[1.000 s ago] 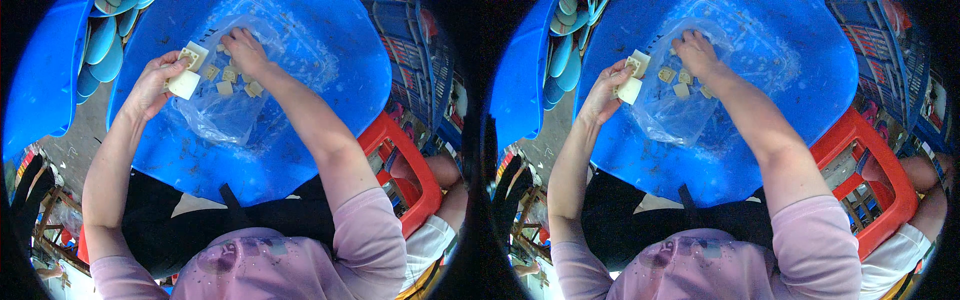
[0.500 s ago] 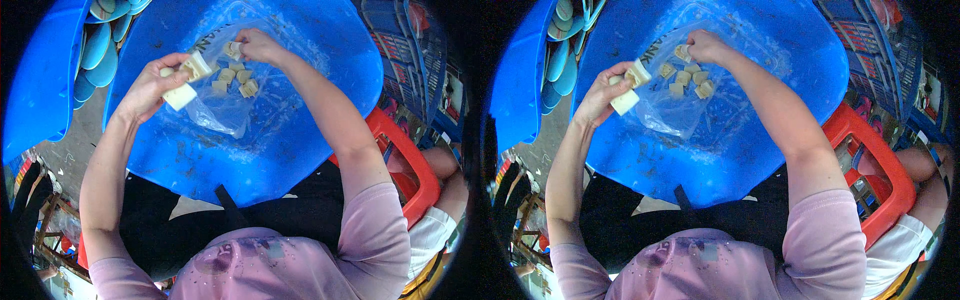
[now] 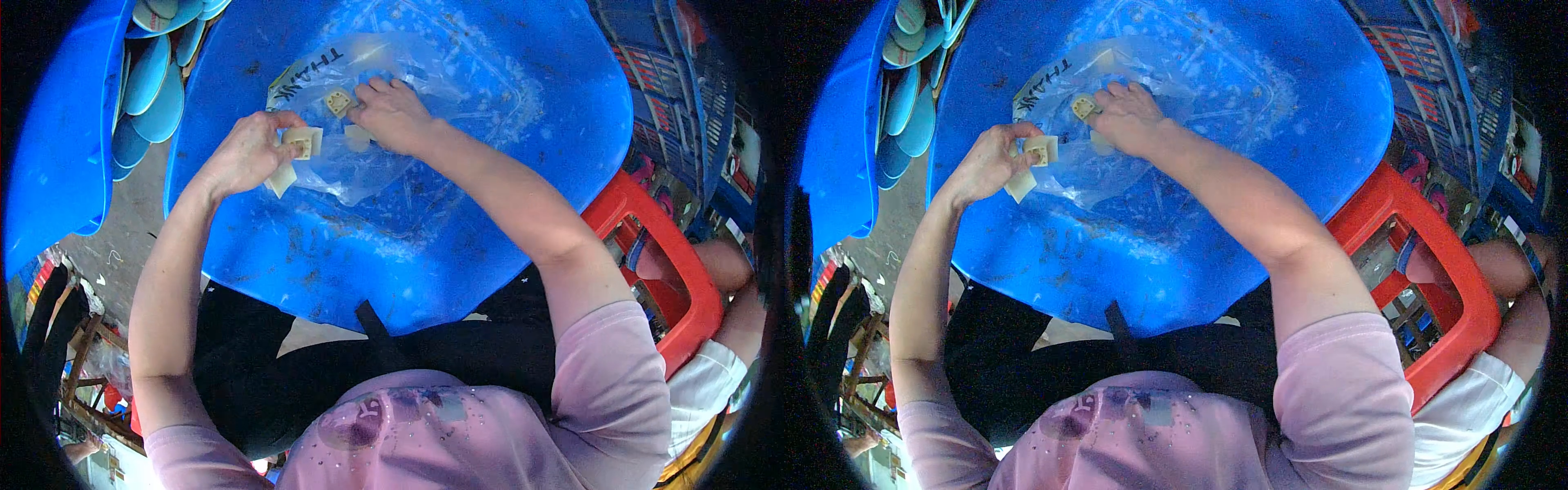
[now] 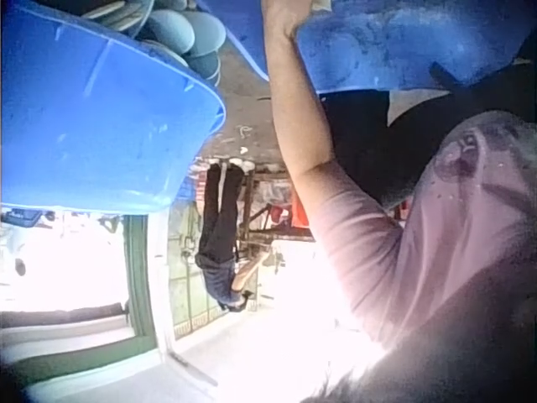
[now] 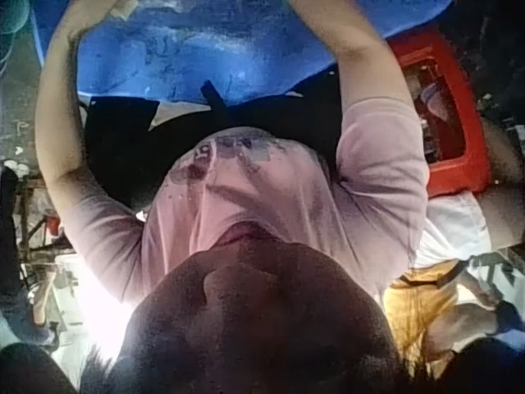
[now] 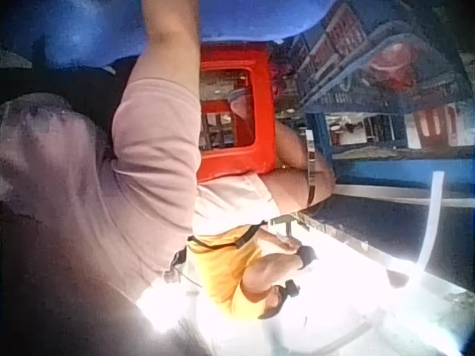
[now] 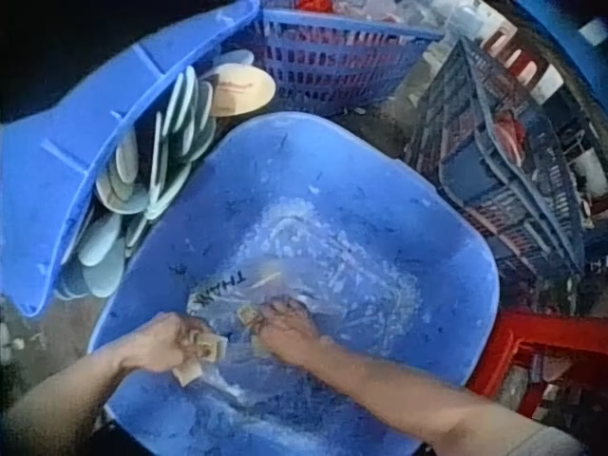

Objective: The recorder organizes small plastic shoe components and applies white adhesive strips to them.

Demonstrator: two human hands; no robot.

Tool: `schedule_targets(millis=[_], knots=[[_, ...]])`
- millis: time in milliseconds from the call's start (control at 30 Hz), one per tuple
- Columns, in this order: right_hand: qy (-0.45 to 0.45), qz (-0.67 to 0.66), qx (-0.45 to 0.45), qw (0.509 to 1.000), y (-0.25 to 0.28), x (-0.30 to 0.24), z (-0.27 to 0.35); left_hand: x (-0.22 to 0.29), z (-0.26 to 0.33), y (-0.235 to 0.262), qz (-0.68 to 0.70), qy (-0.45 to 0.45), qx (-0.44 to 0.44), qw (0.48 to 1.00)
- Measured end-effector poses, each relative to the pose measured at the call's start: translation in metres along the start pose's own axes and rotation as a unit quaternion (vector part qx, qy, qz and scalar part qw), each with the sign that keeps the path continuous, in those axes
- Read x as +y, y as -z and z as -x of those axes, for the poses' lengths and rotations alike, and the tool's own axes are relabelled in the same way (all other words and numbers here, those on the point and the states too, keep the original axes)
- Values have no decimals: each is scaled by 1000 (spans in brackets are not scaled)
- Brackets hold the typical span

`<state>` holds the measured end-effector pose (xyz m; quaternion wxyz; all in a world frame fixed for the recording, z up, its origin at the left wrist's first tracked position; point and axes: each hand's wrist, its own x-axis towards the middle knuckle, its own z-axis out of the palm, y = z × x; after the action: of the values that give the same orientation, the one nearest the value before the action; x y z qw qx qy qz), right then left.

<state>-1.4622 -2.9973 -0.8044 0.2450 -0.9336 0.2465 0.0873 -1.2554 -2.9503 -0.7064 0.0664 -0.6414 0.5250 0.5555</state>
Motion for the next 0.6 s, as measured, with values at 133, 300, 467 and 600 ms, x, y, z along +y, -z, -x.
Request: schedule_targets(millis=[133, 300, 467, 600], knots=[[7, -24, 10, 1000, -16, 11, -2, -8, 0, -5, 13, -42, 27, 999], [-39, -243, -22, 969, 2, 36, -10, -13, -3, -7, 75, -35, 25, 996], [-121, -630, -108, 760, 23, 50, -2, -6, -3, -5, 146, -12, 10, 989], [-83, -827, -141, 538, 38, 44, 4, -8, -2, -2, 282, -32, -15, 959]])
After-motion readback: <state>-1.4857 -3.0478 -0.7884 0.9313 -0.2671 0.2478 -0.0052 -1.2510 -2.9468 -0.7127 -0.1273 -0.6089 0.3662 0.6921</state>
